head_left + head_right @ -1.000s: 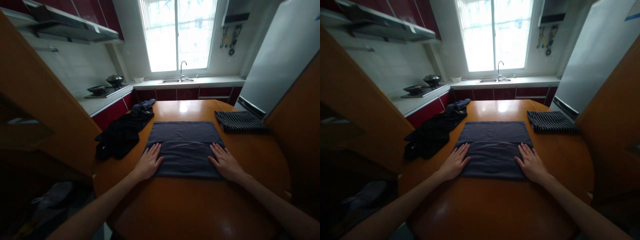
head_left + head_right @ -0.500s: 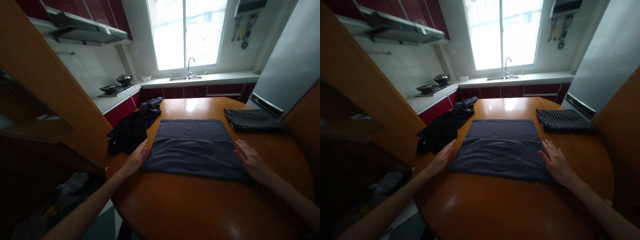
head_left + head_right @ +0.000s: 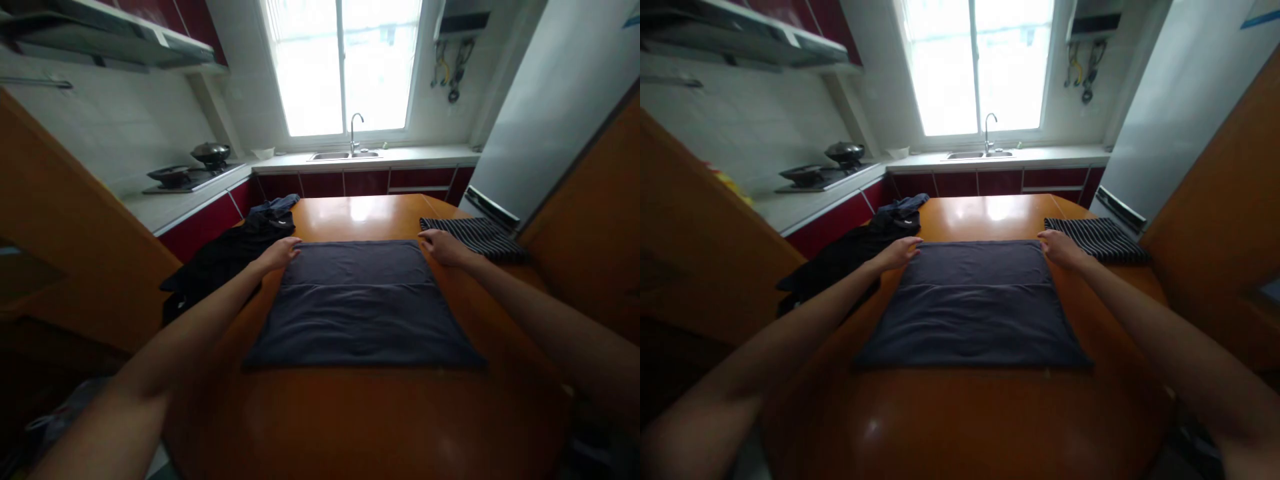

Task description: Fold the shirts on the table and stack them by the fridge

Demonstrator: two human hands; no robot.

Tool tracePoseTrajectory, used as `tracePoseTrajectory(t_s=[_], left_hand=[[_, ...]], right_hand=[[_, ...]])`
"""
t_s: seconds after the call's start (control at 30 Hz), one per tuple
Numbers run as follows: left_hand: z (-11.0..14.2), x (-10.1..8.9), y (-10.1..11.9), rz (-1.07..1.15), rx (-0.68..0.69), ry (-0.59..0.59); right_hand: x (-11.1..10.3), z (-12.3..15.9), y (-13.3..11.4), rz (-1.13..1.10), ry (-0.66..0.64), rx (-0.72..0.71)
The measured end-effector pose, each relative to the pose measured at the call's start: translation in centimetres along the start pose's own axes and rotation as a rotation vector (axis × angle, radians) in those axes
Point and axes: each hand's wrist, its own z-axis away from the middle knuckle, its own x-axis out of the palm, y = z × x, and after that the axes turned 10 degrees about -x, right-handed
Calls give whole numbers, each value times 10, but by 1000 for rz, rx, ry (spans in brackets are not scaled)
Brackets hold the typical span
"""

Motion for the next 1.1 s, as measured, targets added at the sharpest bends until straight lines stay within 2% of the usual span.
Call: tracePoseTrajectory(t_s=[0.1, 0.23, 0.37, 0.5, 0.67, 0.8, 0.97, 1.1], left_hand=[[-29, 11, -8, -34, -16, -39], [-57, 21, -19, -66, -71, -99], [-75, 24, -27, -74, -112, -141], [-83, 22, -32, -43, -145, -205], [-83, 15, -39, 11, -198, -263], [-79, 9, -39, 49, -226, -220], [-69, -3, -27, 113, -190, -111], [-48, -25, -17, 153, -127, -14]], right_hand=[[4, -20, 12, 58, -121, -20], [23, -45, 24, 45, -244, -64], [41, -70, 36, -54, -354, -90], [45, -88, 44, -91, -399, -43], [37, -98, 45, -99, -473, 55], [29, -99, 43, -130, -497, 64], [9, -91, 38, -182, -387, 8], [-21, -74, 31, -189, -274, -44]])
